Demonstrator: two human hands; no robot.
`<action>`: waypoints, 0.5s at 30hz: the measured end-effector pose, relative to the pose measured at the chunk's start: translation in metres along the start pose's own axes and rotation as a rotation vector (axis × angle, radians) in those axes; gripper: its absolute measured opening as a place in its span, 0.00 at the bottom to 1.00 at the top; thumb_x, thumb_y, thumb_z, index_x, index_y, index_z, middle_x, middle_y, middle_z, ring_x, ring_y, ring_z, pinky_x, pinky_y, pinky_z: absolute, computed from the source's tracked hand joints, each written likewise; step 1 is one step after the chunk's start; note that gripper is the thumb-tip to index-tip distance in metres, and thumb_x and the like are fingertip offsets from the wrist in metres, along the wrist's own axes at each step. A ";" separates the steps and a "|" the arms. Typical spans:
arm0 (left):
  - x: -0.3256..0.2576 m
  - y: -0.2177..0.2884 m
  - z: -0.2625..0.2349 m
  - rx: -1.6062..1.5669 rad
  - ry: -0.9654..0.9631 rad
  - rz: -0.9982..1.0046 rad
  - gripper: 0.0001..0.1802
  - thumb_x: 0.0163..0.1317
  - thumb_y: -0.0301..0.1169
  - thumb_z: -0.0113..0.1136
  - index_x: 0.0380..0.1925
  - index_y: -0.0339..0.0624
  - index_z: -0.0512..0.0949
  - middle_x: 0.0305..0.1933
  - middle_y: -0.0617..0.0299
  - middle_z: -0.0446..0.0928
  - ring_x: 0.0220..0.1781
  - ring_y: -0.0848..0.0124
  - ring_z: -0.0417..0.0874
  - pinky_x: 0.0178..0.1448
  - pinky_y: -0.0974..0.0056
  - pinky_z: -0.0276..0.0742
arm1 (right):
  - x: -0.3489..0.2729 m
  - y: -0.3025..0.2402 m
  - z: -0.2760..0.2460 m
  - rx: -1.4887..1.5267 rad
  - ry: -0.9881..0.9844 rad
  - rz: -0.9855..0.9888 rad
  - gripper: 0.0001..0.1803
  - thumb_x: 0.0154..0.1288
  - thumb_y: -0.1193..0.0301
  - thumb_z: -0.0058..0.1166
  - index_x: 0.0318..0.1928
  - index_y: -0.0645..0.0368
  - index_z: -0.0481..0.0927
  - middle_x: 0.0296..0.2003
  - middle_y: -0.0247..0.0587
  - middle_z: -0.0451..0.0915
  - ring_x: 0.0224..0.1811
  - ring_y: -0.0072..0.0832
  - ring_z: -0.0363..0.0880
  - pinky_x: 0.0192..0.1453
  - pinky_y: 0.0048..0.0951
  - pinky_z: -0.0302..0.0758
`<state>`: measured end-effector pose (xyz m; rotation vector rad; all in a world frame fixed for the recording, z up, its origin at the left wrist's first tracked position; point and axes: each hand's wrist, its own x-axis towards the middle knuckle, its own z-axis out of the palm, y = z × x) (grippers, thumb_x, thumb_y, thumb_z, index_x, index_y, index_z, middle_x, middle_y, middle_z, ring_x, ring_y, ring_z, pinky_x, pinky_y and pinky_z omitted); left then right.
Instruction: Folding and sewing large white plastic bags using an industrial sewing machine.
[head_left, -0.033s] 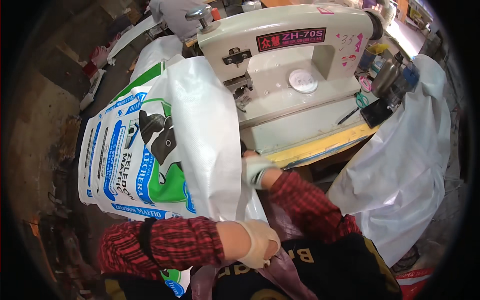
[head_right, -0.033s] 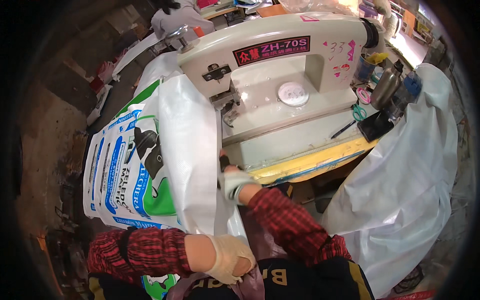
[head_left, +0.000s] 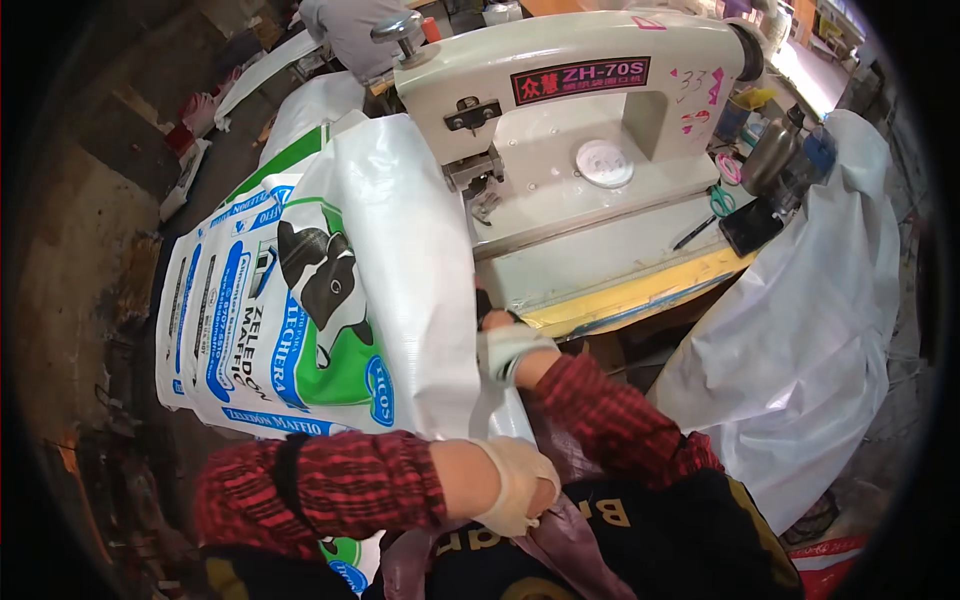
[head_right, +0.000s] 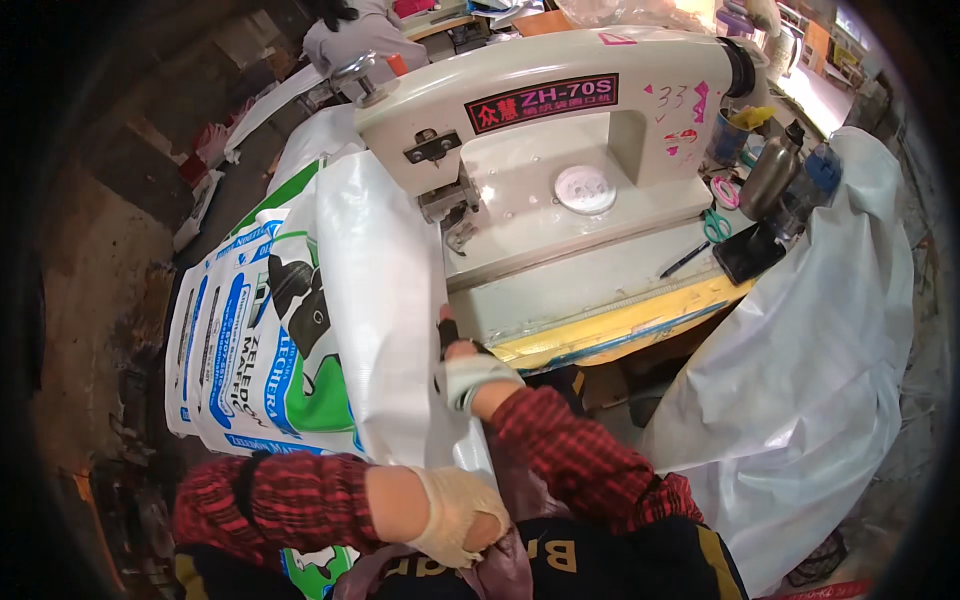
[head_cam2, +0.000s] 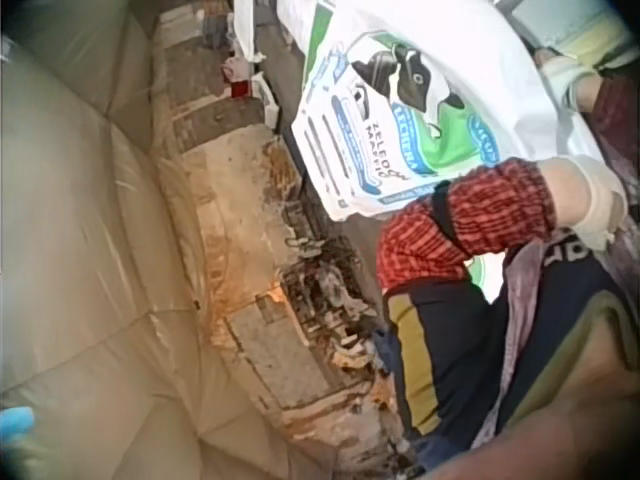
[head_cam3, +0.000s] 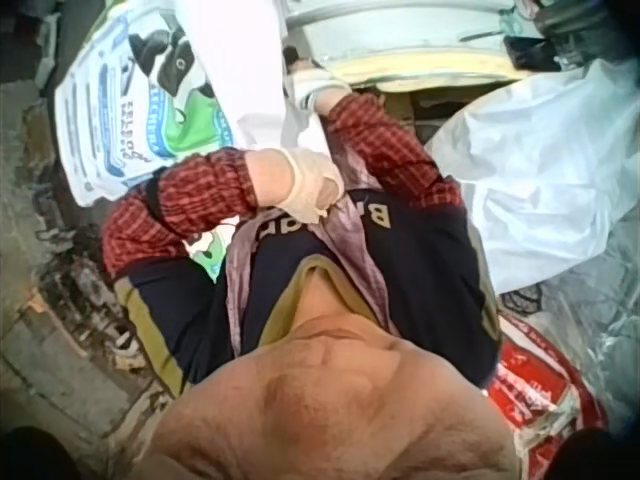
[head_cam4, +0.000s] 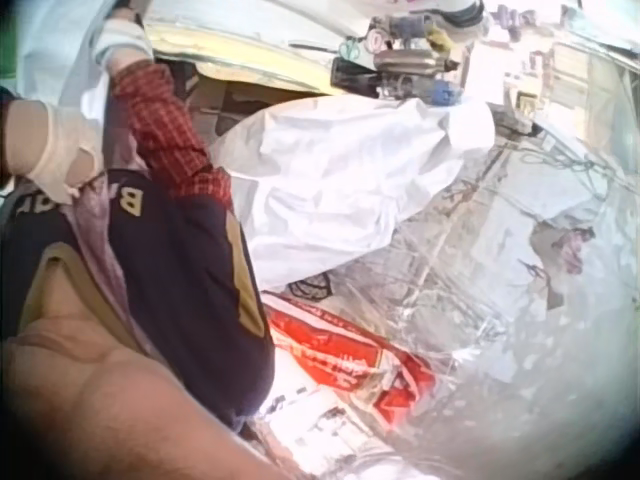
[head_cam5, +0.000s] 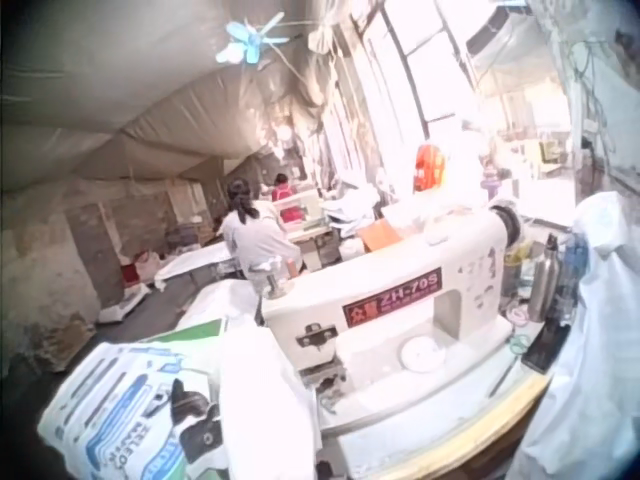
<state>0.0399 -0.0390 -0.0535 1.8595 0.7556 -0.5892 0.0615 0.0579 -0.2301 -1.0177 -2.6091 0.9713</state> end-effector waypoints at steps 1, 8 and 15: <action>-0.006 -0.001 -0.003 0.060 -0.025 -0.017 0.16 0.42 0.41 0.59 0.28 0.42 0.76 0.29 0.51 0.77 0.33 0.51 0.77 0.37 0.54 0.74 | -0.012 -0.006 0.001 0.025 0.024 0.082 0.33 0.57 0.70 0.38 0.64 0.62 0.49 0.35 0.64 0.76 0.39 0.48 0.77 0.41 0.41 0.73; -0.174 -0.044 -0.117 0.655 0.217 -1.269 0.15 0.36 0.47 0.66 0.20 0.50 0.82 0.26 0.57 0.79 0.31 0.62 0.81 0.36 0.62 0.75 | 0.043 -0.014 -0.040 0.002 -0.029 0.162 0.34 0.57 0.70 0.39 0.64 0.62 0.48 0.34 0.62 0.76 0.37 0.47 0.78 0.40 0.40 0.74; -0.065 -0.054 -0.014 0.045 0.154 -0.331 0.17 0.47 0.42 0.58 0.35 0.44 0.79 0.33 0.54 0.78 0.37 0.56 0.79 0.46 0.59 0.73 | 0.064 -0.003 -0.047 0.078 -0.112 0.153 0.35 0.57 0.69 0.41 0.64 0.62 0.47 0.33 0.60 0.77 0.36 0.47 0.78 0.39 0.40 0.74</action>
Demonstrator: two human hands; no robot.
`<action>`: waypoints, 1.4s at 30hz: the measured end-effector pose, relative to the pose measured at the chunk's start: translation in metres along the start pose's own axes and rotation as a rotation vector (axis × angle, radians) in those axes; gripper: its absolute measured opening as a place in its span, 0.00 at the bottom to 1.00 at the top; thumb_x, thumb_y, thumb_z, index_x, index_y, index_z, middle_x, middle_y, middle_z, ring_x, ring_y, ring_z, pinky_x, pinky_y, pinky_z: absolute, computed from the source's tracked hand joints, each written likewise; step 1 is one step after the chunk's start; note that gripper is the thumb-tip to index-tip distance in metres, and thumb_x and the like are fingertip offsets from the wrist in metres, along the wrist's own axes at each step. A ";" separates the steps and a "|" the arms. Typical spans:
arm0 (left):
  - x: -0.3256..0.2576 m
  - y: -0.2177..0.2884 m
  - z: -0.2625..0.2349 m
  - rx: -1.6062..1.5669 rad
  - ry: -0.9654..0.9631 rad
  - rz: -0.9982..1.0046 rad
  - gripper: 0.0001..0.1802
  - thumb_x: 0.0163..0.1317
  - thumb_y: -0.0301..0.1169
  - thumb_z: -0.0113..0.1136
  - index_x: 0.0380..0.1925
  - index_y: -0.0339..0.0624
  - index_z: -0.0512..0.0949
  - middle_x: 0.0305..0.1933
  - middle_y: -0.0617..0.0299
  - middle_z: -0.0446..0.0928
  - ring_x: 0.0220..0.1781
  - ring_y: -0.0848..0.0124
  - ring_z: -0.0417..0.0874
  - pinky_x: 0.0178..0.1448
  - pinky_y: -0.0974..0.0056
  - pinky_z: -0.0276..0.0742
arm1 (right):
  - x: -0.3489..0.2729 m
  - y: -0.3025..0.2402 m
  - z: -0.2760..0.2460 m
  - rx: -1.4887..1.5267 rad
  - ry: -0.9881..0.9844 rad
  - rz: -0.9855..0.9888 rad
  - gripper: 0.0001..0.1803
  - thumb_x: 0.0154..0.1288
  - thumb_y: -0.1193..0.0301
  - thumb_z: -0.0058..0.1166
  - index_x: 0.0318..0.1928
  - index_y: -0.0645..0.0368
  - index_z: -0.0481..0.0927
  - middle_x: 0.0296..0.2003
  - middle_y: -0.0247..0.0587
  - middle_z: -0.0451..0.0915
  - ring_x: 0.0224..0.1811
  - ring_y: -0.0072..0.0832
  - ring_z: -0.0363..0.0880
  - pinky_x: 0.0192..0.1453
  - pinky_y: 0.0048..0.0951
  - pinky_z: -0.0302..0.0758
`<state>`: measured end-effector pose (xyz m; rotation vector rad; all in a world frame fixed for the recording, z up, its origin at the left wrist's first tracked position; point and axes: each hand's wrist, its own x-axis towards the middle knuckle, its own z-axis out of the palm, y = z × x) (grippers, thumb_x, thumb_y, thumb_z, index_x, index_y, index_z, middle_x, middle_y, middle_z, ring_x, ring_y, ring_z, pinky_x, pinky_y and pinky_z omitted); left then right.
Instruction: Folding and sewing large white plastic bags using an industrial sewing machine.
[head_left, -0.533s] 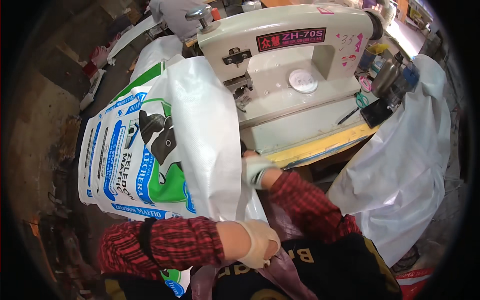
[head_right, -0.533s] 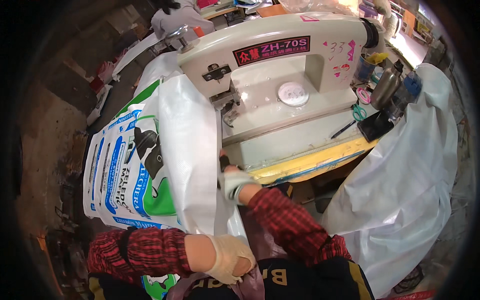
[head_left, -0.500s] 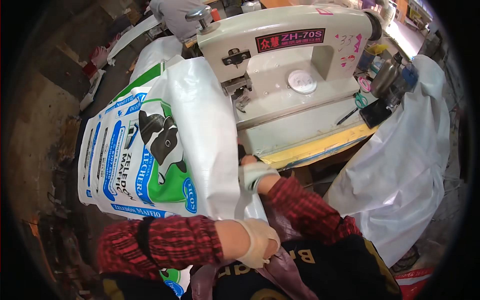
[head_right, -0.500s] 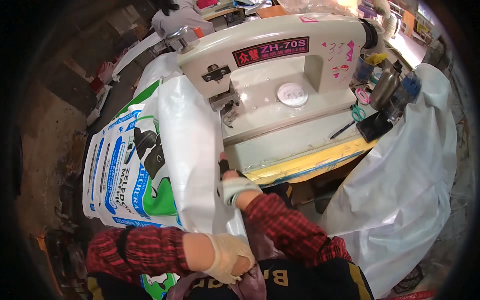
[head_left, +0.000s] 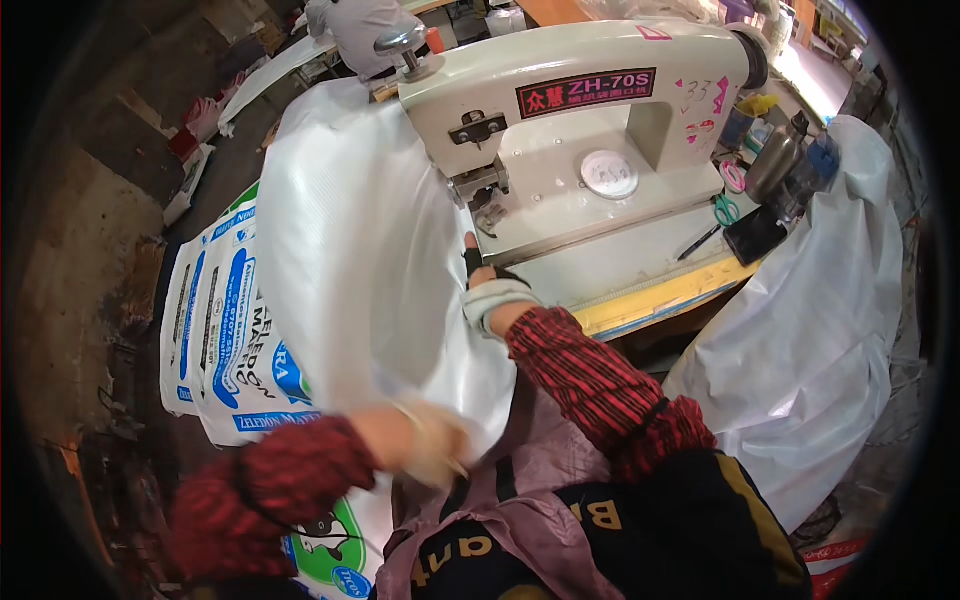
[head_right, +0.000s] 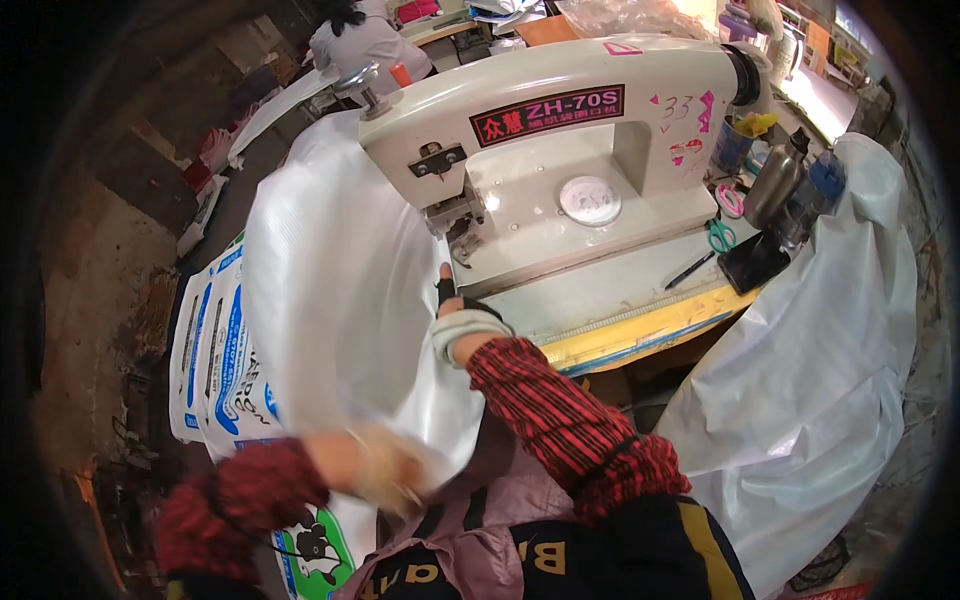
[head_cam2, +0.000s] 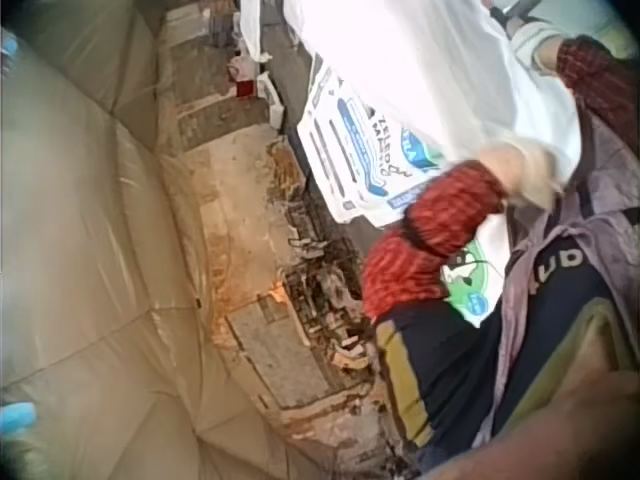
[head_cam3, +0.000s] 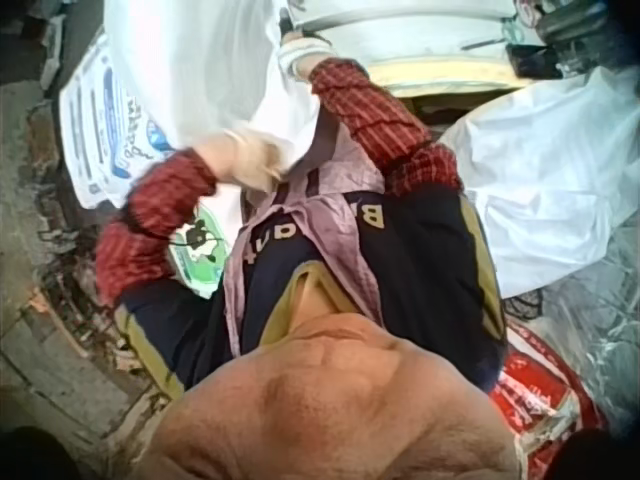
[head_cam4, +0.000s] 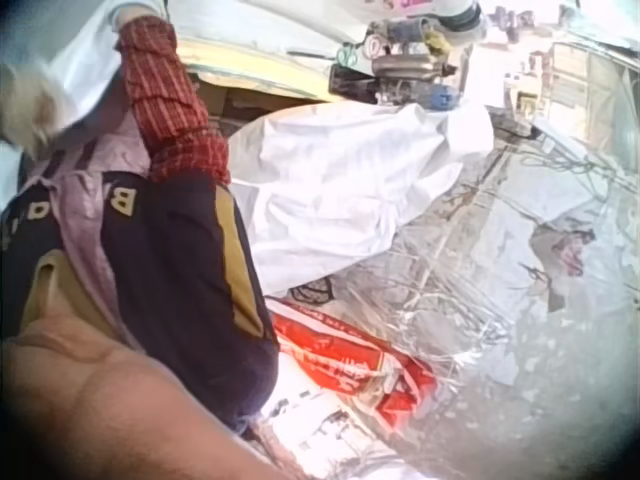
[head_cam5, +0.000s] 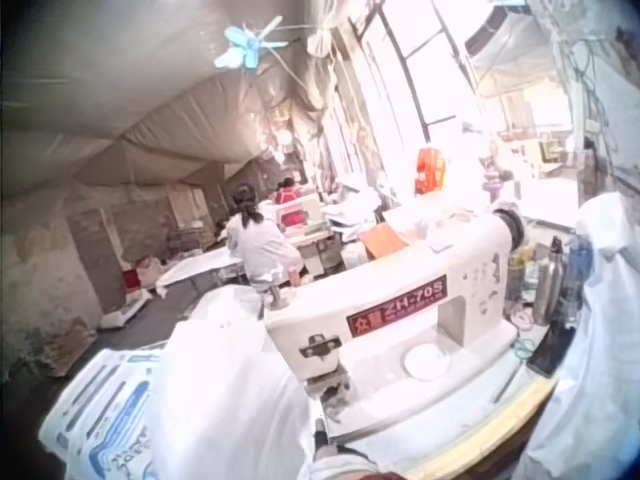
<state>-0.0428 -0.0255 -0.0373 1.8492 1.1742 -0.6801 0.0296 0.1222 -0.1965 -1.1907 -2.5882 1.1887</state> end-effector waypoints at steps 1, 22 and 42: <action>0.032 0.001 0.046 -0.087 0.018 0.294 0.15 0.46 0.39 0.57 0.34 0.44 0.78 0.32 0.53 0.78 0.37 0.54 0.78 0.44 0.58 0.73 | -0.008 -0.003 0.002 -0.002 -0.011 -0.014 0.35 0.57 0.69 0.41 0.64 0.62 0.47 0.33 0.60 0.77 0.36 0.46 0.78 0.39 0.40 0.74; 0.079 0.044 -0.015 0.267 -0.275 0.130 0.14 0.39 0.39 0.61 0.28 0.48 0.78 0.30 0.57 0.79 0.32 0.56 0.79 0.34 0.58 0.73 | -0.019 -0.007 0.002 -0.021 0.097 0.142 0.38 0.57 0.68 0.45 0.65 0.62 0.43 0.31 0.54 0.79 0.30 0.44 0.79 0.36 0.38 0.76; 0.003 0.013 -0.078 0.493 0.398 -0.044 0.08 0.38 0.36 0.58 0.13 0.43 0.78 0.15 0.53 0.74 0.20 0.55 0.77 0.24 0.55 0.70 | -0.028 0.017 0.027 0.097 0.155 -0.025 0.29 0.59 0.61 0.45 0.61 0.55 0.60 0.33 0.51 0.77 0.34 0.42 0.76 0.39 0.37 0.72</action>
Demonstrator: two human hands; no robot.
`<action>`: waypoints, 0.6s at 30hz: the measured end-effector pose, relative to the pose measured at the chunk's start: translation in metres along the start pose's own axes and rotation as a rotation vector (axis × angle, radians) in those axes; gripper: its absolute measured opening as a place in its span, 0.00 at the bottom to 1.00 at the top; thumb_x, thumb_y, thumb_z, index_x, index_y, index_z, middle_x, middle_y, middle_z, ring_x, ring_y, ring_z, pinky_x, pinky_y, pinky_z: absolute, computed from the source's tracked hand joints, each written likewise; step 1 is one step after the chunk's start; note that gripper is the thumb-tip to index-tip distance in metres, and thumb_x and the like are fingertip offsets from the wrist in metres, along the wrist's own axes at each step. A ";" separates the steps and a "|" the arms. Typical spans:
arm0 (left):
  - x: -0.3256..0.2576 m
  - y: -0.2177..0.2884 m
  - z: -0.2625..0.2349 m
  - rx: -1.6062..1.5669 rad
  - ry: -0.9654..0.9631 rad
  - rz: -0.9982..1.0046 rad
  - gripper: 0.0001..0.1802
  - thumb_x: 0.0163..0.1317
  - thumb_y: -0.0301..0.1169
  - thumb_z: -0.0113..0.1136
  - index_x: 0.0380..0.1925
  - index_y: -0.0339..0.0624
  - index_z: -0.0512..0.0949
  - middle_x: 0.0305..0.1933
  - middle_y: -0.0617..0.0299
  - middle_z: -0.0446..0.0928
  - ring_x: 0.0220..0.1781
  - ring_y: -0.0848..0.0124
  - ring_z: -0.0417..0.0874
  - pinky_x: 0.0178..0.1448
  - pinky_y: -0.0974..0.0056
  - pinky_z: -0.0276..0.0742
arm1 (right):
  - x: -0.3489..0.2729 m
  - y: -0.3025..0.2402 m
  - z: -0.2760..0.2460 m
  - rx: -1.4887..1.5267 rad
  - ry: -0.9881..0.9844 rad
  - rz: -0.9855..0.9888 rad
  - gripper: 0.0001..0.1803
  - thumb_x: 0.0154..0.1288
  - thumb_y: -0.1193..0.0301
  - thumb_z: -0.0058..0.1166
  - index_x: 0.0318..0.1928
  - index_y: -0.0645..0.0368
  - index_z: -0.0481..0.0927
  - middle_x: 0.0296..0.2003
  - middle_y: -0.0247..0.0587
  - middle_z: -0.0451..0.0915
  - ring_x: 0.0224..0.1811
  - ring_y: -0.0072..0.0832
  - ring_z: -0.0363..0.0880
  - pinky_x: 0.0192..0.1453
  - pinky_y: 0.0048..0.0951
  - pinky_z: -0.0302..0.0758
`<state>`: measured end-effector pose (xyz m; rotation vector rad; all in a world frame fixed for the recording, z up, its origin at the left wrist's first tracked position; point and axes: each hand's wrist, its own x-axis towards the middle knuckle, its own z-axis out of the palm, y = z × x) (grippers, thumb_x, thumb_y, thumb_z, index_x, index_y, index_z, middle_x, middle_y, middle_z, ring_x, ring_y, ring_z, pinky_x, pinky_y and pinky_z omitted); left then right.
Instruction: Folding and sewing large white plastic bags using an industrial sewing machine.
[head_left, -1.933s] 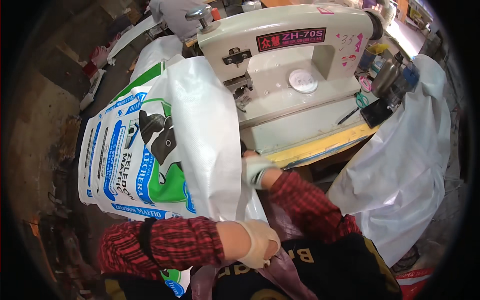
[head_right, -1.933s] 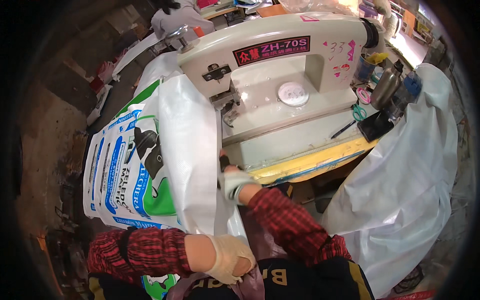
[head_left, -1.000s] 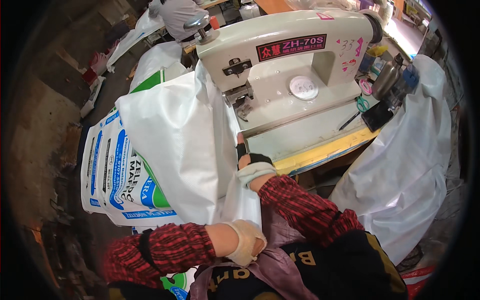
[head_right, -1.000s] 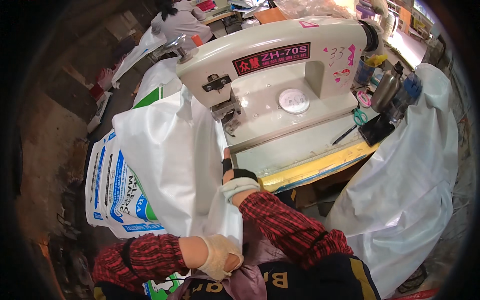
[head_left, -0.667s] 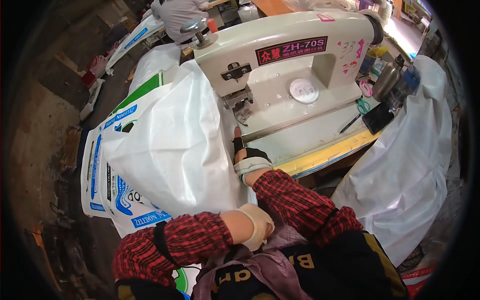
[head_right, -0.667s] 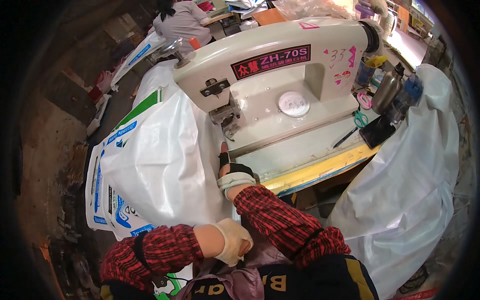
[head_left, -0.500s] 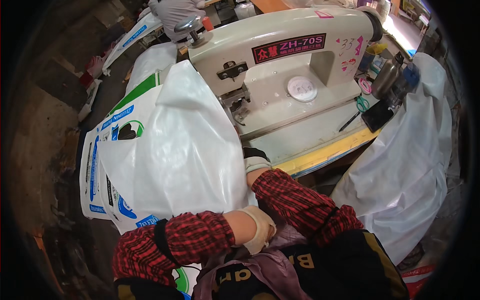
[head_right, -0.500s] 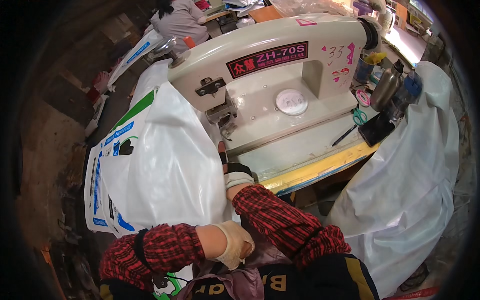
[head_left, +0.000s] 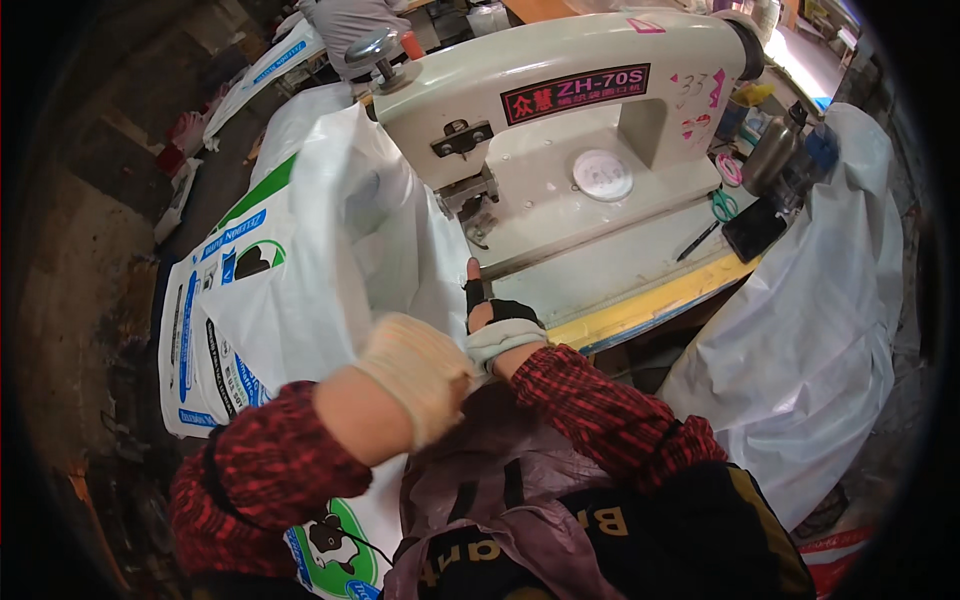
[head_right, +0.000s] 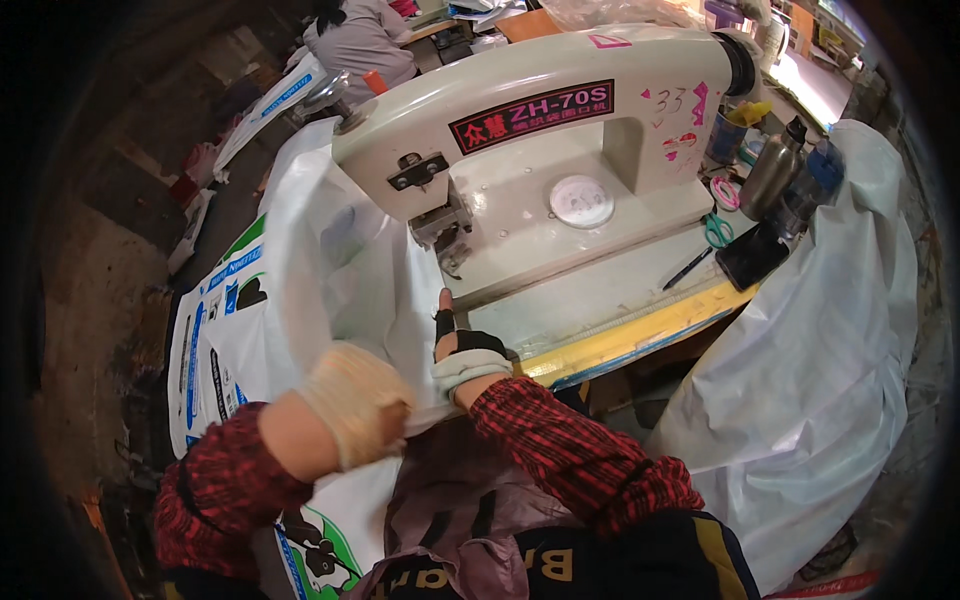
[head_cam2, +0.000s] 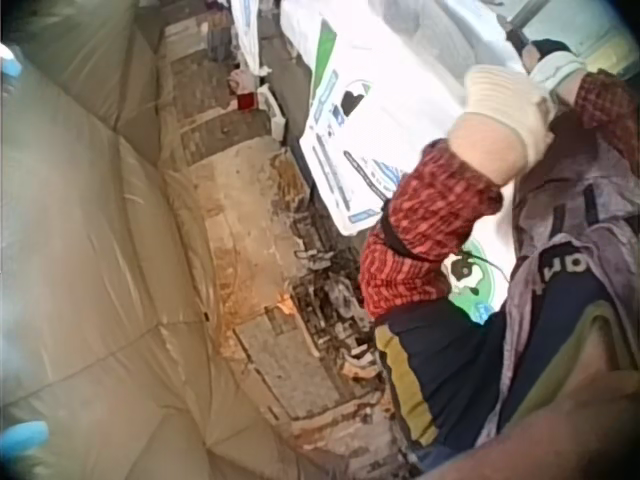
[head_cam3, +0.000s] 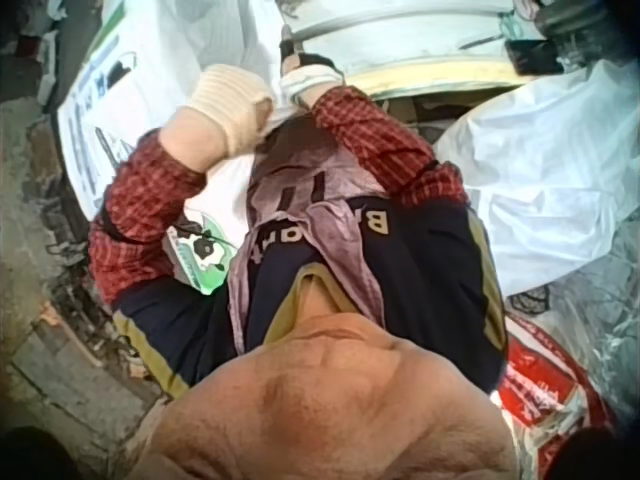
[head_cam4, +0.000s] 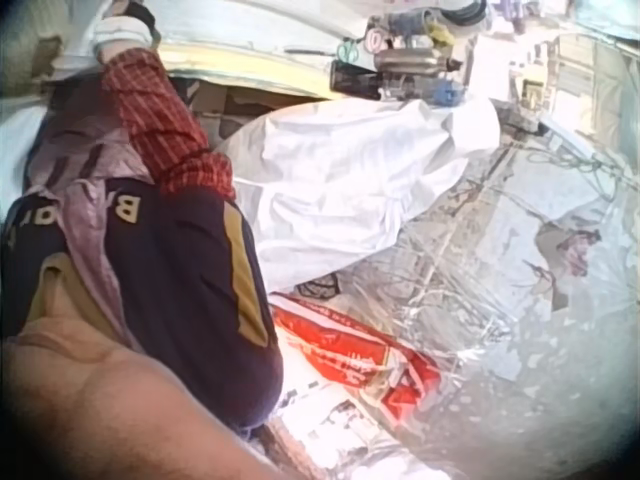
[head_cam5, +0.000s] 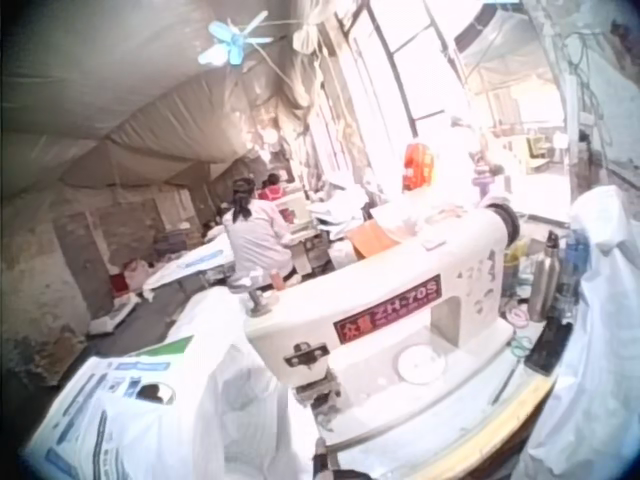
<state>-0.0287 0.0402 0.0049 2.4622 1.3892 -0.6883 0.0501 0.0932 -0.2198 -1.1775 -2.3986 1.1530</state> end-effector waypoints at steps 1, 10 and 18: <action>-0.004 -0.007 -0.003 0.038 0.011 -0.090 0.08 0.37 0.35 0.58 0.12 0.43 0.77 0.15 0.53 0.73 0.19 0.55 0.76 0.24 0.55 0.70 | 0.000 0.001 0.000 0.011 -0.007 0.007 0.30 0.58 0.61 0.45 0.61 0.55 0.59 0.32 0.50 0.77 0.33 0.41 0.75 0.39 0.36 0.72; -0.026 0.050 0.051 -0.311 -0.043 0.231 0.07 0.41 0.33 0.54 0.16 0.41 0.74 0.19 0.56 0.74 0.25 0.57 0.78 0.25 0.56 0.70 | -0.012 0.015 -0.006 0.221 0.216 -0.121 0.39 0.54 0.60 0.53 0.65 0.53 0.53 0.27 0.47 0.75 0.31 0.36 0.73 0.37 0.29 0.69; -0.013 0.066 0.079 -0.403 0.111 0.315 0.07 0.43 0.32 0.56 0.15 0.41 0.77 0.21 0.54 0.77 0.26 0.57 0.80 0.25 0.58 0.72 | -0.006 -0.003 -0.017 0.593 -0.089 0.265 0.30 0.54 0.49 0.49 0.46 0.63 0.71 0.41 0.57 0.74 0.45 0.47 0.72 0.48 0.36 0.68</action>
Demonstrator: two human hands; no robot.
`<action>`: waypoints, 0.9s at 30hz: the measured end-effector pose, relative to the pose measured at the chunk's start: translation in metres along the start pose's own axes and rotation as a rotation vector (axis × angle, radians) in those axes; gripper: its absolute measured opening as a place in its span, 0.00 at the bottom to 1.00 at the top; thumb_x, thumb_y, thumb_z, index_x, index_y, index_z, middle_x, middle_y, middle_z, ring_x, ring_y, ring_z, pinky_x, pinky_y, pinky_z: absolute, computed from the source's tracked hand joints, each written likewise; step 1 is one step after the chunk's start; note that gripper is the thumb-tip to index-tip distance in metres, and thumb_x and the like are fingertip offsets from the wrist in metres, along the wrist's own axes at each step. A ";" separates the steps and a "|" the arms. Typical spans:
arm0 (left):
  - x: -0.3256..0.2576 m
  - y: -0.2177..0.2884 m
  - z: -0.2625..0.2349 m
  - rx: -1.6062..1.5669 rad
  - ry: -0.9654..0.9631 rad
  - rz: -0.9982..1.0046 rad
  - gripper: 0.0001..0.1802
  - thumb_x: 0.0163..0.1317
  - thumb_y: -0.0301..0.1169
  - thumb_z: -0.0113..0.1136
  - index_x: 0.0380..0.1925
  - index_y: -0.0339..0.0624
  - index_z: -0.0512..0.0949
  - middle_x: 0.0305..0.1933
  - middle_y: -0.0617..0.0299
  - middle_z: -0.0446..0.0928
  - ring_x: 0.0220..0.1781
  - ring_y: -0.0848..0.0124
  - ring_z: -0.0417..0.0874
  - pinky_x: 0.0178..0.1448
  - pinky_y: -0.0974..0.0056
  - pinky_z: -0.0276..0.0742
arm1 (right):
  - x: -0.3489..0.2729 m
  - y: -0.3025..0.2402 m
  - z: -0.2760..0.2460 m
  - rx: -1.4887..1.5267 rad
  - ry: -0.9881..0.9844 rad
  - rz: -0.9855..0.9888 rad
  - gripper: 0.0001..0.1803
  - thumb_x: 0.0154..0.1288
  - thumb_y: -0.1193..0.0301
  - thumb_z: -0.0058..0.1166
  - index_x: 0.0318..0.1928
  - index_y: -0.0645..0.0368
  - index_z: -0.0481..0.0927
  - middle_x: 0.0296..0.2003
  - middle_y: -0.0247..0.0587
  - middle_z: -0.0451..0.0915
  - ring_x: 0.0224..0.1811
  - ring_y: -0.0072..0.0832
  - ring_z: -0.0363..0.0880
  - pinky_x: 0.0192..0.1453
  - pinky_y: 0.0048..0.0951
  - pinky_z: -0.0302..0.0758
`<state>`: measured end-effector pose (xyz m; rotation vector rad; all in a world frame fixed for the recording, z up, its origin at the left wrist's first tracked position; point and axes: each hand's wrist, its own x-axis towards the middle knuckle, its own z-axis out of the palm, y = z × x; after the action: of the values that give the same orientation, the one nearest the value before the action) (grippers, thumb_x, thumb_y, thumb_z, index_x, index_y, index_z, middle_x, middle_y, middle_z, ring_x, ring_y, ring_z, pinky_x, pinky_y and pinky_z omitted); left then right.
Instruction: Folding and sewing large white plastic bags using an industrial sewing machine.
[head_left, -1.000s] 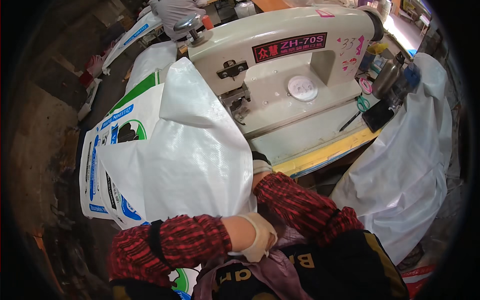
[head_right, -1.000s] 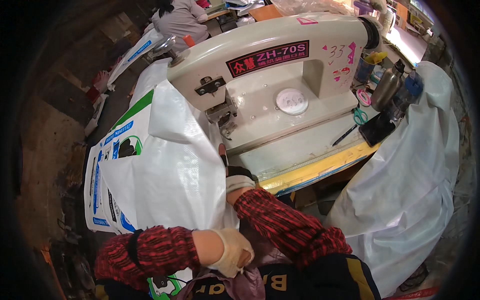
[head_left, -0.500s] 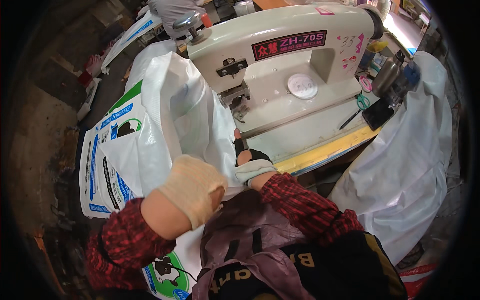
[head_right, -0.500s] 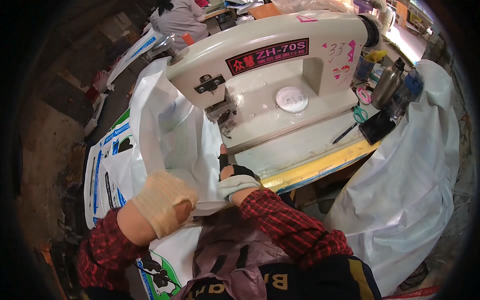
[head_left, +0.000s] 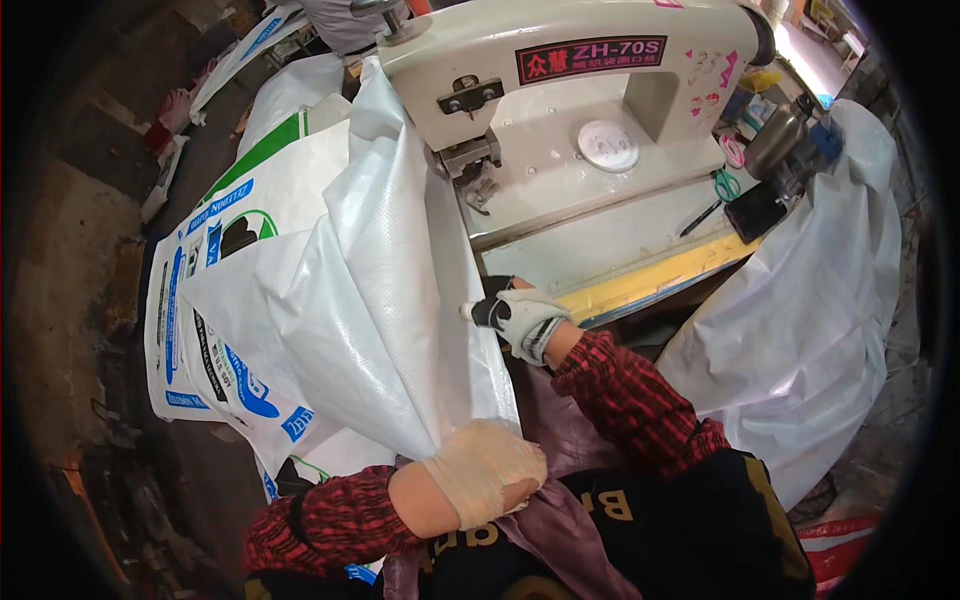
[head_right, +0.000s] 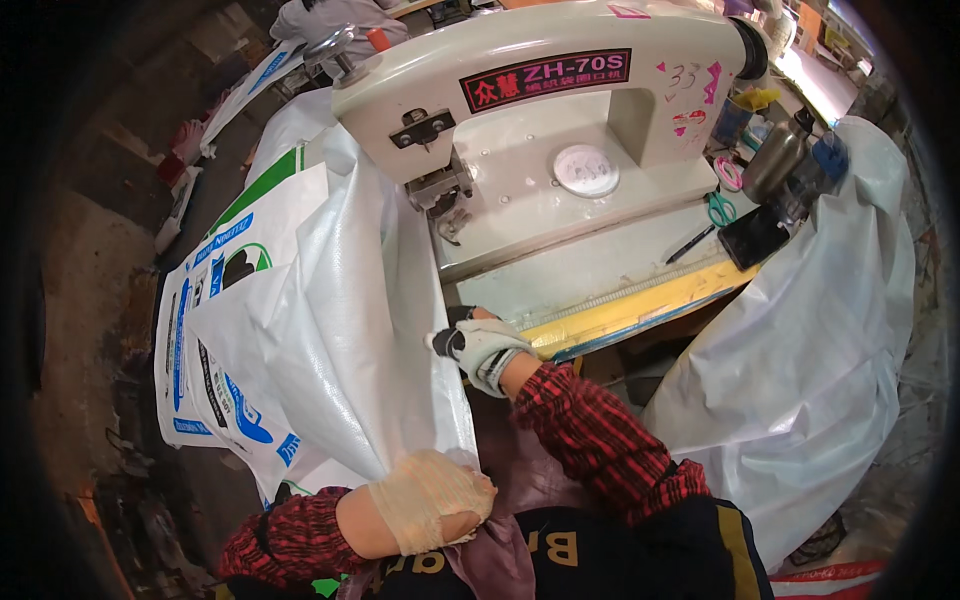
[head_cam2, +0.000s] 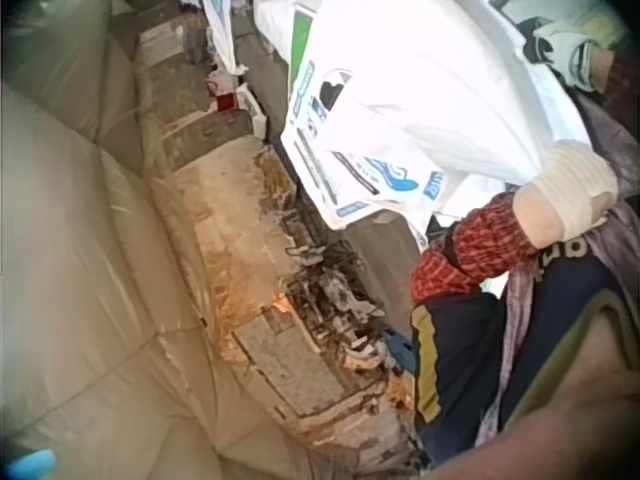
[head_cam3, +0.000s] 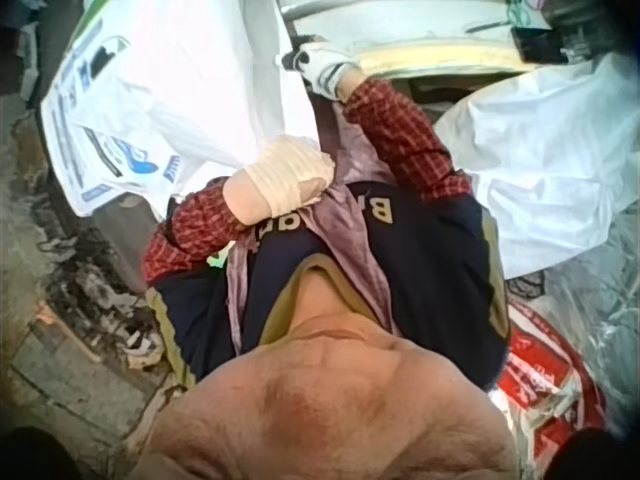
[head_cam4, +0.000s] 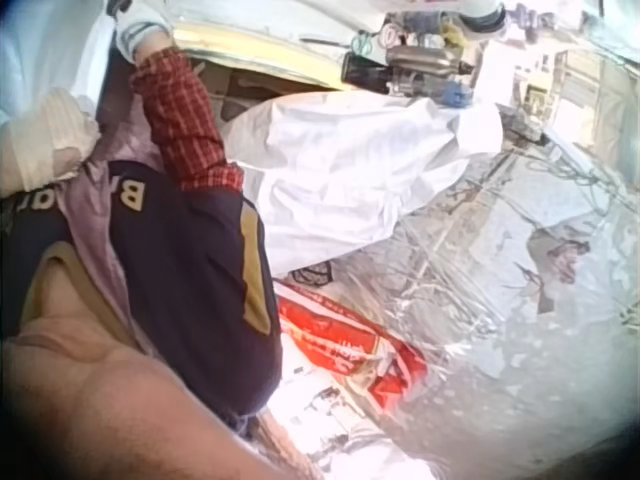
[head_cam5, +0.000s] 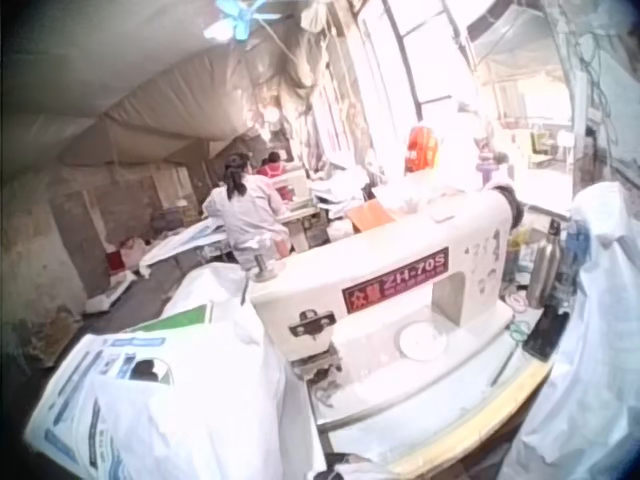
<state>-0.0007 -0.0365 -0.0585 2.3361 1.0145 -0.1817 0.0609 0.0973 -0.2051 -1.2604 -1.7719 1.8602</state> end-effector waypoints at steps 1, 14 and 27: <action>0.003 0.001 -0.003 -0.001 0.000 0.001 0.07 0.43 0.32 0.56 0.15 0.41 0.77 0.21 0.54 0.77 0.26 0.57 0.80 0.25 0.58 0.72 | -0.002 0.001 0.000 -0.229 -0.002 0.069 0.29 0.54 0.48 0.47 0.42 0.63 0.73 0.41 0.56 0.75 0.45 0.47 0.72 0.48 0.37 0.68; 0.071 -0.101 -0.047 0.276 -0.004 -0.341 0.08 0.41 0.36 0.61 0.19 0.45 0.80 0.24 0.54 0.78 0.29 0.57 0.80 0.32 0.58 0.76 | 0.072 0.040 -0.016 -0.138 0.045 -0.196 0.26 0.56 0.47 0.44 0.33 0.59 0.76 0.35 0.51 0.77 0.41 0.44 0.74 0.45 0.36 0.69; -0.056 -0.213 -0.099 0.512 0.561 -0.565 0.05 0.40 0.33 0.57 0.17 0.45 0.77 0.24 0.56 0.76 0.30 0.58 0.78 0.37 0.57 0.72 | 0.016 -0.023 -0.004 0.425 0.043 0.213 0.10 0.59 0.67 0.52 0.35 0.61 0.71 0.18 0.39 0.73 0.15 0.25 0.71 0.19 0.25 0.70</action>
<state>-0.2001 0.0993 -0.0546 2.5353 2.1121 0.0109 0.0462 0.1159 -0.1901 -1.3414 -1.1674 2.1565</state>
